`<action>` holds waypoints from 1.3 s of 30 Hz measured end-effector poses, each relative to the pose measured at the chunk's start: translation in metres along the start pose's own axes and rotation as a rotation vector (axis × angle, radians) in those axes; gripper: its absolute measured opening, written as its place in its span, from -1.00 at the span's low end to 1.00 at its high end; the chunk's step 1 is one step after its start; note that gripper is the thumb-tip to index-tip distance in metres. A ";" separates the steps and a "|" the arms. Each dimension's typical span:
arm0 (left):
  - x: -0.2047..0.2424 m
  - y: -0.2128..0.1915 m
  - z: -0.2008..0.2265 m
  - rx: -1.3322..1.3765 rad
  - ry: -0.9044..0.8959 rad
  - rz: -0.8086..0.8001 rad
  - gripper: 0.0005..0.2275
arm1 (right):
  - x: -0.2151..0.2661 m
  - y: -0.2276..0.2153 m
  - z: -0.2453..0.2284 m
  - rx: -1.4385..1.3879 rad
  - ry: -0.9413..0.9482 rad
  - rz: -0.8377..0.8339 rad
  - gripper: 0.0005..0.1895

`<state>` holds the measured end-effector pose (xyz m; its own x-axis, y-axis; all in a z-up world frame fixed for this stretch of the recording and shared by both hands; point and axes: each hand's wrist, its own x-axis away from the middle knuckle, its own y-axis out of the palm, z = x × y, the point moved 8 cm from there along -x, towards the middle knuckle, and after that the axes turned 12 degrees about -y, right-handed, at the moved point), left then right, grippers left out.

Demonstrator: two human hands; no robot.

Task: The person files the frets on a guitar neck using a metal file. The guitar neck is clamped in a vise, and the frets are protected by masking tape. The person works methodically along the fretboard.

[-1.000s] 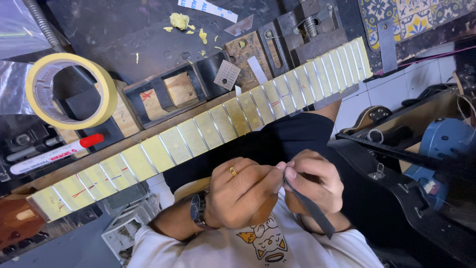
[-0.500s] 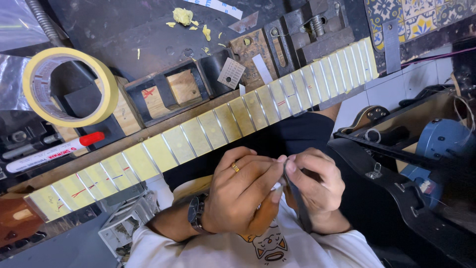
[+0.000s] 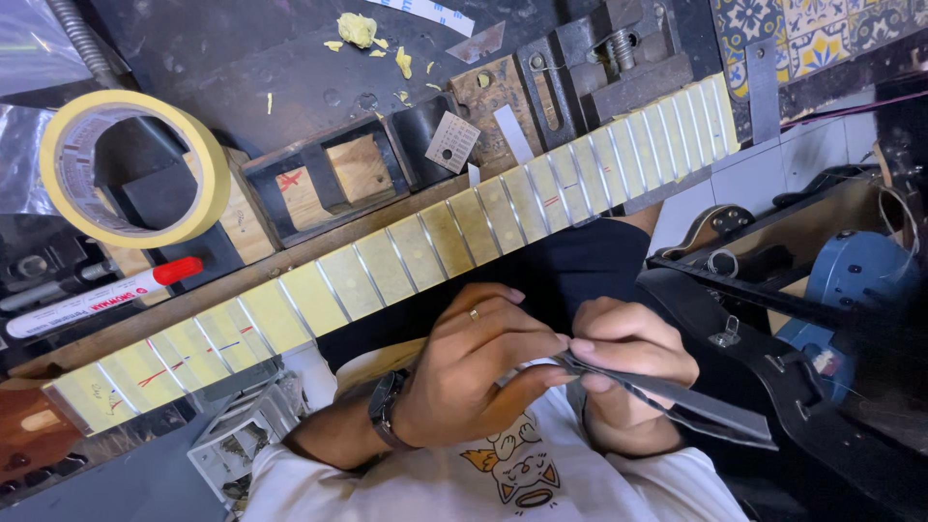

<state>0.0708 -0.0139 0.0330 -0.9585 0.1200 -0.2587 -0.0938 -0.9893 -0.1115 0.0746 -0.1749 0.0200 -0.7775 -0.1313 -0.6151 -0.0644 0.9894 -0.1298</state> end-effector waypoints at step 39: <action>0.009 0.012 -0.001 0.054 0.139 -0.171 -0.81 | -0.025 0.023 -0.014 -0.105 -0.012 -0.257 -0.71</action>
<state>0.0615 -0.0241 0.0282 -0.8814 0.2933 -0.3703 -0.2701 -0.9560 -0.1143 0.0839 -0.1480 0.0435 -0.7201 -0.3788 -0.5813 -0.3238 0.9245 -0.2013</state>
